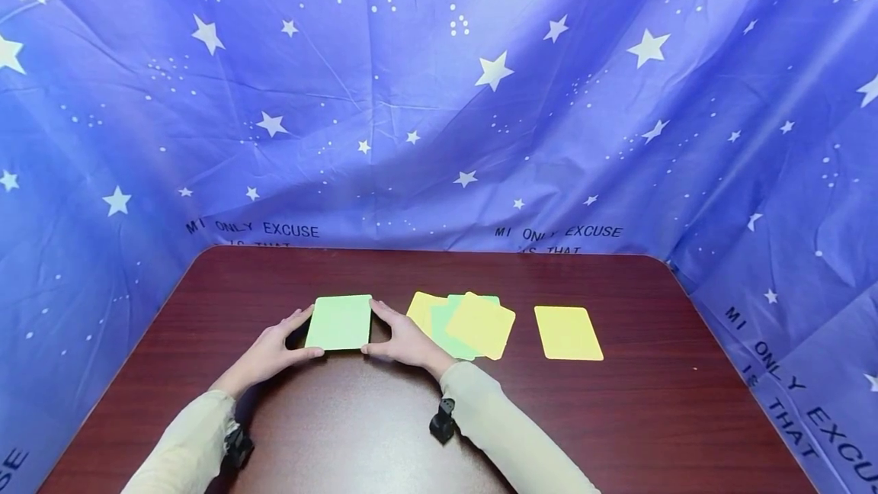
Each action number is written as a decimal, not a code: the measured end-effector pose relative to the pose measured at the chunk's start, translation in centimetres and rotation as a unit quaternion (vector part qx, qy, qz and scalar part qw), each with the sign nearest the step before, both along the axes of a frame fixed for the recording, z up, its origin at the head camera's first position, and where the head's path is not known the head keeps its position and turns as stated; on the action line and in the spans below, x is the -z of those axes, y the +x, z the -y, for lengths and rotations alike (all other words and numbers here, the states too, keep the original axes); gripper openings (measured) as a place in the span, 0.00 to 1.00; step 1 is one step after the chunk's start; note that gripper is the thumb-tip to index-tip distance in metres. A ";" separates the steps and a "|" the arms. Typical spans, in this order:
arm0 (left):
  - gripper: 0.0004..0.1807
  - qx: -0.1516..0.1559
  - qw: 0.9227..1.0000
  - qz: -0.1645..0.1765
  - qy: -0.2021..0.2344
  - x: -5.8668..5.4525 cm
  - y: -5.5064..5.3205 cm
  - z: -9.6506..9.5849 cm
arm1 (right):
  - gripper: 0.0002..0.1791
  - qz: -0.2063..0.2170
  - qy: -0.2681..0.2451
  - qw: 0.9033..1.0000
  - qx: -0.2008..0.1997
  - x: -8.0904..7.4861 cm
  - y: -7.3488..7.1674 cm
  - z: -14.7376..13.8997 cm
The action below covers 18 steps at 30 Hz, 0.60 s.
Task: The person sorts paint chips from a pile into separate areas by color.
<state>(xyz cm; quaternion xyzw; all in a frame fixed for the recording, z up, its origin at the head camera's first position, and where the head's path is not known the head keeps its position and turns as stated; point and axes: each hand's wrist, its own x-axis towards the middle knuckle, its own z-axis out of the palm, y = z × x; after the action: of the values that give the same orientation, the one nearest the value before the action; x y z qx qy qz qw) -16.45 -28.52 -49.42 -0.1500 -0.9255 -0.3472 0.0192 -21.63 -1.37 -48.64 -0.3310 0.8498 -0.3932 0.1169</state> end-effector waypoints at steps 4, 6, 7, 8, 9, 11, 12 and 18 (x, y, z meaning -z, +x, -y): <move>0.47 0.017 1.000 0.006 -0.009 -0.2 0.0 0.1 | 0.44 -0.047 0.046 0.998 -0.023 0.0 0.1 0.3; 0.47 0.023 1.000 0.008 -0.011 -0.4 0.0 0.1 | 0.44 -0.063 0.063 0.996 -0.029 -0.1 0.1 0.4; 0.47 0.024 1.000 0.008 -0.013 -0.5 0.0 0.0 | 0.44 -0.067 0.069 0.995 -0.030 -0.1 0.1 0.5; 0.48 0.026 1.000 0.007 -0.015 -0.6 0.0 0.0 | 0.44 -0.070 0.076 0.994 -0.032 -0.2 0.1 0.5; 0.48 0.027 0.999 0.005 -0.019 -0.6 0.0 0.0 | 0.44 -0.072 0.082 0.994 -0.033 -0.2 0.2 0.5; 0.48 0.029 0.999 -0.001 -0.024 -0.6 0.0 -0.1 | 0.44 -0.078 0.095 0.992 -0.033 -0.2 0.3 0.5; 0.47 0.030 0.999 -0.005 -0.028 -0.5 0.0 -0.1 | 0.43 -0.082 0.104 0.991 -0.031 -0.2 0.3 0.6; 0.45 0.041 0.999 -0.003 -0.035 -0.1 -0.1 -0.2 | 0.37 -0.104 0.141 0.985 -0.010 -0.2 0.6 0.6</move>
<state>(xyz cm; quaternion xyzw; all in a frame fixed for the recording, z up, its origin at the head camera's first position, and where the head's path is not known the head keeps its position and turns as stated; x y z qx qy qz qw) -16.51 -28.33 -49.28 -0.1896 -0.9302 -0.3143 0.0025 -21.07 -2.00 -48.39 -0.3588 0.9008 -0.2321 0.0775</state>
